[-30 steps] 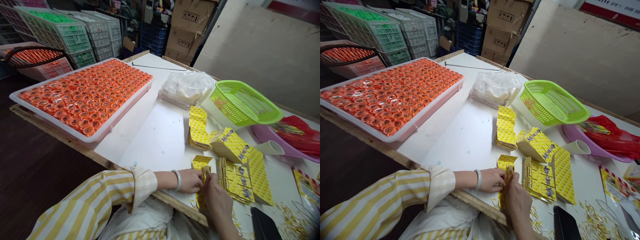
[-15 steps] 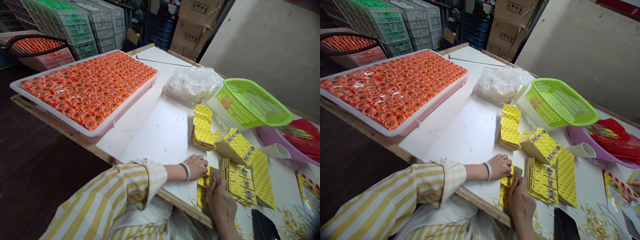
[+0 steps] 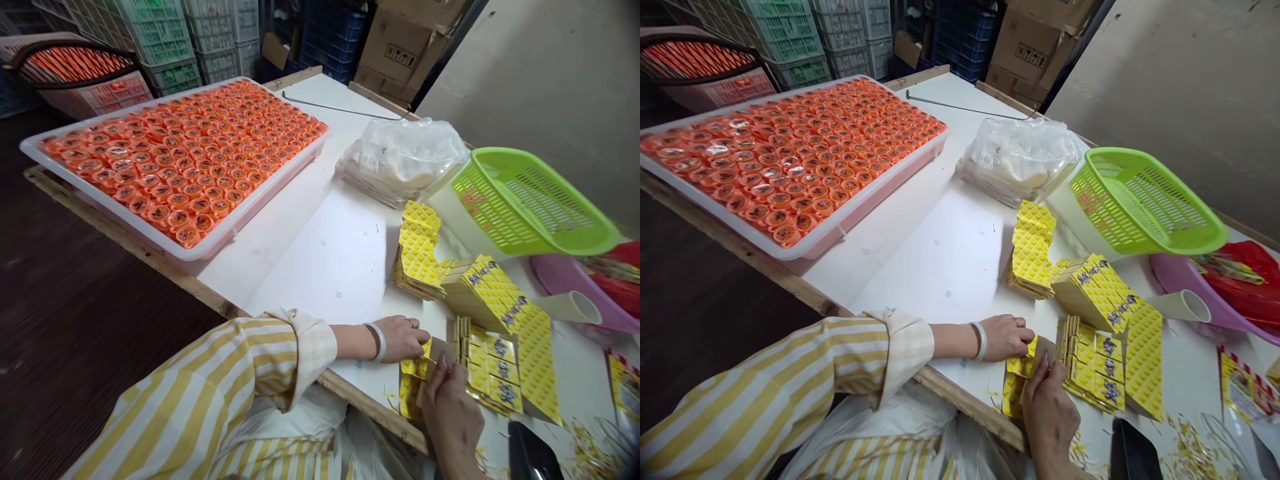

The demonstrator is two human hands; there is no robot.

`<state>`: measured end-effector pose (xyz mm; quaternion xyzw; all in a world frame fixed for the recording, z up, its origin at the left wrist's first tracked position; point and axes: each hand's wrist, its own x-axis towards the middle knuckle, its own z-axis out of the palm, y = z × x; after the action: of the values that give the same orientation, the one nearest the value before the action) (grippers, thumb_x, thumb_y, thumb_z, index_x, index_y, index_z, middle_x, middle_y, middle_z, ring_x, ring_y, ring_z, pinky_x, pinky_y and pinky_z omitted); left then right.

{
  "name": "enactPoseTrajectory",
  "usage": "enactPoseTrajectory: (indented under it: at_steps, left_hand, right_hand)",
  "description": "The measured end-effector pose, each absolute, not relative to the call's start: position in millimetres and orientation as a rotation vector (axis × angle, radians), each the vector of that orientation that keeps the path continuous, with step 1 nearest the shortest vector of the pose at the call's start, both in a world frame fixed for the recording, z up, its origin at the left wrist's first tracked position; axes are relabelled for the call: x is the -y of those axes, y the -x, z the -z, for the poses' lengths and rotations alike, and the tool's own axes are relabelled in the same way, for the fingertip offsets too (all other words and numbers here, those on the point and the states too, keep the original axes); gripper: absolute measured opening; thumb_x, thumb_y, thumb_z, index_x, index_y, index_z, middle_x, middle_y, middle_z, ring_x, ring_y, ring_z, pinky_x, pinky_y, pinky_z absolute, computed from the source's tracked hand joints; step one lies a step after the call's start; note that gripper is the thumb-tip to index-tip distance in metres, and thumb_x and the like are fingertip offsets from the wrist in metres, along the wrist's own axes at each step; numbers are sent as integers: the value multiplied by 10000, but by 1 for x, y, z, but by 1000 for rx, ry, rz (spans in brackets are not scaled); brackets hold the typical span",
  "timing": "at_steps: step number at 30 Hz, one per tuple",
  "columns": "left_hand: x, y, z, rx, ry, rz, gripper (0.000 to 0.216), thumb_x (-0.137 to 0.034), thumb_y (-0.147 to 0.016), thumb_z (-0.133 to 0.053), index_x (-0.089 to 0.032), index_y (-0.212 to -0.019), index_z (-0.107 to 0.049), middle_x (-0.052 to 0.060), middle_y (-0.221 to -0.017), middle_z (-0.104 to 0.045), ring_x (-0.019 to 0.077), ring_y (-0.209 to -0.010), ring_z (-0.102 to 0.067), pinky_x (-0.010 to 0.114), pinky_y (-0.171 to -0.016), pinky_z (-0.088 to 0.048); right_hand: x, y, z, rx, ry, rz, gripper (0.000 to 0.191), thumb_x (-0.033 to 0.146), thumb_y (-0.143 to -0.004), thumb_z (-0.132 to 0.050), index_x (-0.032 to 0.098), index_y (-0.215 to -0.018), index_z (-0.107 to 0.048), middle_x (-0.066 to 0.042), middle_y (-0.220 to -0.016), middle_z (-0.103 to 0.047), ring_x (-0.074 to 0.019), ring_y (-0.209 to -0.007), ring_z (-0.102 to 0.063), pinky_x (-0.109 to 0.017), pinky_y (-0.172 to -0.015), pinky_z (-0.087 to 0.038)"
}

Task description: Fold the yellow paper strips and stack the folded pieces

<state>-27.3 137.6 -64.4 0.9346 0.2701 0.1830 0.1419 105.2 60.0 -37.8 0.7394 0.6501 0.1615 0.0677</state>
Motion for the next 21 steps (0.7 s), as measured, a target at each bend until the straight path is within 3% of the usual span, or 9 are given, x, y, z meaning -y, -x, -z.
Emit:
enactPoseTrajectory:
  at_steps: [7,14,21]
  left_hand:
    - [-138,26,68,-801,-2644,-554,217,-219,-882,-523,-201,-741,-687,53,-907,-645,171,-776,-528,299,-702,-402]
    - [-137,29,63,-789,-2610,-522,206,-257,-881,-535,-198,-766,-695,51,-942,-640,184,-848,-536,280,-691,-399]
    - [-138,33,58,-790,-2561,-481,167,-249,-857,-563,-179,-797,-702,75,-935,-633,188,-887,-548,278,-786,-406]
  right_hand:
    - [-62,-106,36,-1963,-2131,-425,374,358,-957,-193,167,-904,-511,-71,-500,-602,-198,-409,-545,-239,-419,-208]
    - [-73,-101,24,-1856,-2110,-144,376,374,-954,-155,198,-912,-485,-50,-544,-611,-202,-461,-576,-257,-435,-265]
    - [-78,-104,26,-1882,-1975,-134,367,341,-964,-140,180,-925,-467,-73,-594,-634,-221,-515,-611,-279,-463,-287]
